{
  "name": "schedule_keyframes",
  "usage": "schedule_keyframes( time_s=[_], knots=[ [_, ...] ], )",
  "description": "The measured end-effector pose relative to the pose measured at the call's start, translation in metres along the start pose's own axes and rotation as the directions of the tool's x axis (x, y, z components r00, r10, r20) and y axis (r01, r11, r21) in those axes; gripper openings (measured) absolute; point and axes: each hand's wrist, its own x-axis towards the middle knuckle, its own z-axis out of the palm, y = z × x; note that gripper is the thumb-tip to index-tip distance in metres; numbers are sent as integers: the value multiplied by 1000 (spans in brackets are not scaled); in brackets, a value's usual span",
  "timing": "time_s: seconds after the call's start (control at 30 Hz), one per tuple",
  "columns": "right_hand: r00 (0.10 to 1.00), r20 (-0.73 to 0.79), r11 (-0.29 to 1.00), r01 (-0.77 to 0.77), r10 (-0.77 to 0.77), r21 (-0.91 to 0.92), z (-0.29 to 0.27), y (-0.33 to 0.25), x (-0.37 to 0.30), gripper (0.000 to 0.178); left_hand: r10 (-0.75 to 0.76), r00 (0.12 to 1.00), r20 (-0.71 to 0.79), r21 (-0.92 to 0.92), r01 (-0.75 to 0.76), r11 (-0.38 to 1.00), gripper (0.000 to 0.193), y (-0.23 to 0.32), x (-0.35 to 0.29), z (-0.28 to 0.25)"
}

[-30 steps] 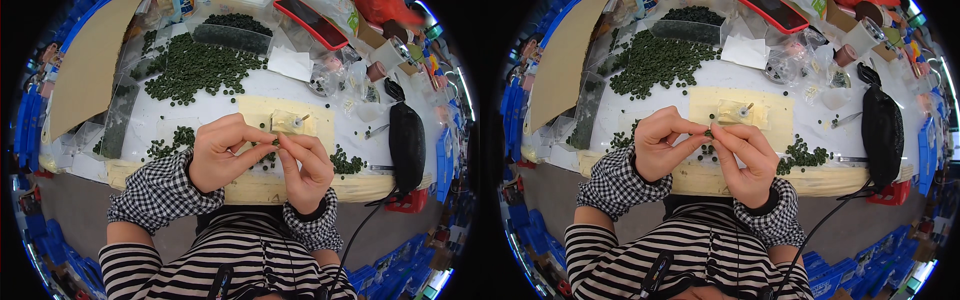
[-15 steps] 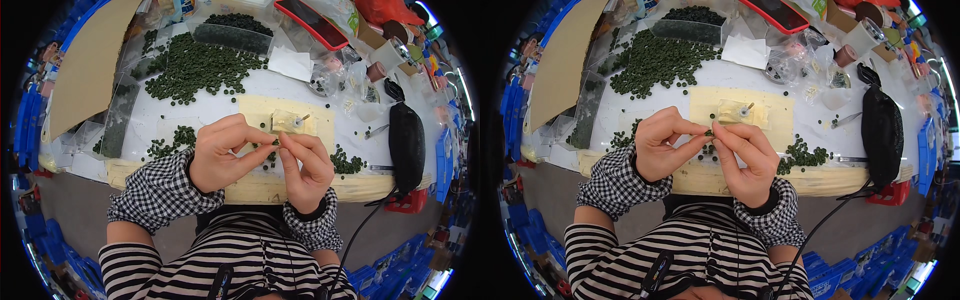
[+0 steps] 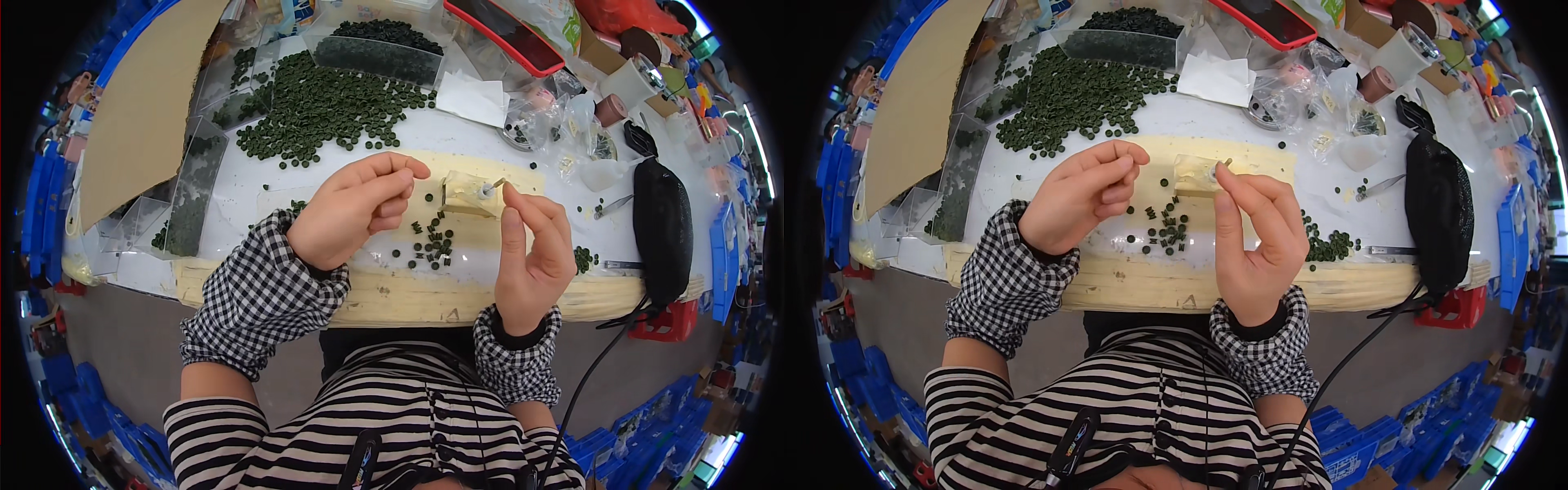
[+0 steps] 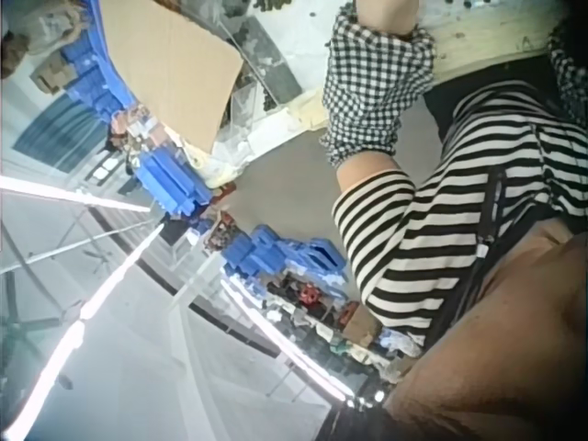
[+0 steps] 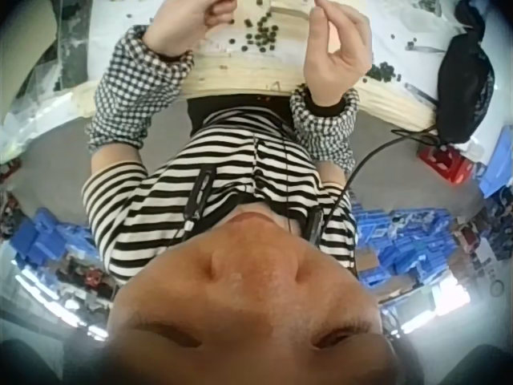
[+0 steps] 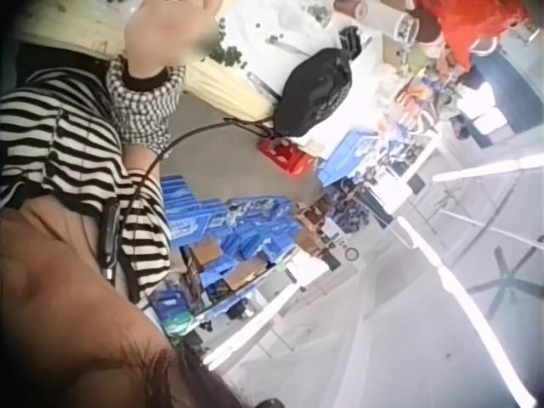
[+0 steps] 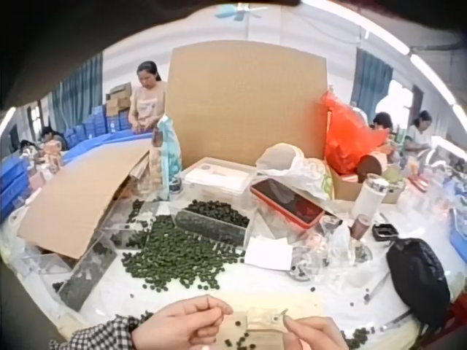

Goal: The recorder is assembling small green components onto a yellow fixture at a factory workbench.

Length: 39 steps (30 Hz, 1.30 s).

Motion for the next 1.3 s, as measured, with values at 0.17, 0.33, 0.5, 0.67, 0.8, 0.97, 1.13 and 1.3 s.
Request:
schedule_keyframes(
  time_s=[0.17, 0.33, 0.5, 0.67, 0.8, 0.97, 1.13, 1.3],
  knots=[
    [988, 65, 936, 155, -141, -315, -10, 9, 22, 22, -5, 990, -143, -169, -19, 985, 24, 2, 0, 10],
    [988, 140, 934, 114, -70, -338, -5, 13, 26, 13, -18, 1000, -21, -195, 13, 981, 26, -1, -1, 2],
    [985, 168, 961, 86, -43, -263, -2, 18, 25, 8, -13, 999, 36, -259, 22, 966, 28, -4, -3, -1],
    [988, 129, 962, 111, -80, -249, -3, 18, 23, 7, 15, 996, -83, -220, -33, 975, 31, -3, 1, 8],
    [988, 115, 957, 129, -101, -259, -4, 17, 23, 9, 15, 997, -71, -170, -27, 985, 31, -1, -3, 8],
    [970, -175, 973, 132, -166, -190, -11, -10, 24, 7, 80, 973, 218, -335, -2, 942, 30, -14, 0, -21],
    [988, -149, 996, 60, -49, 66, -14, -15, 22, 9, -65, 989, -132, -255, 29, 966, 31, 2, -4, 20],
    [998, -69, 974, 18, -2, 226, -3, -4, 17, 9, -36, 997, 71, -165, 47, 985, 30, -2, -5, 6]
  ],
)
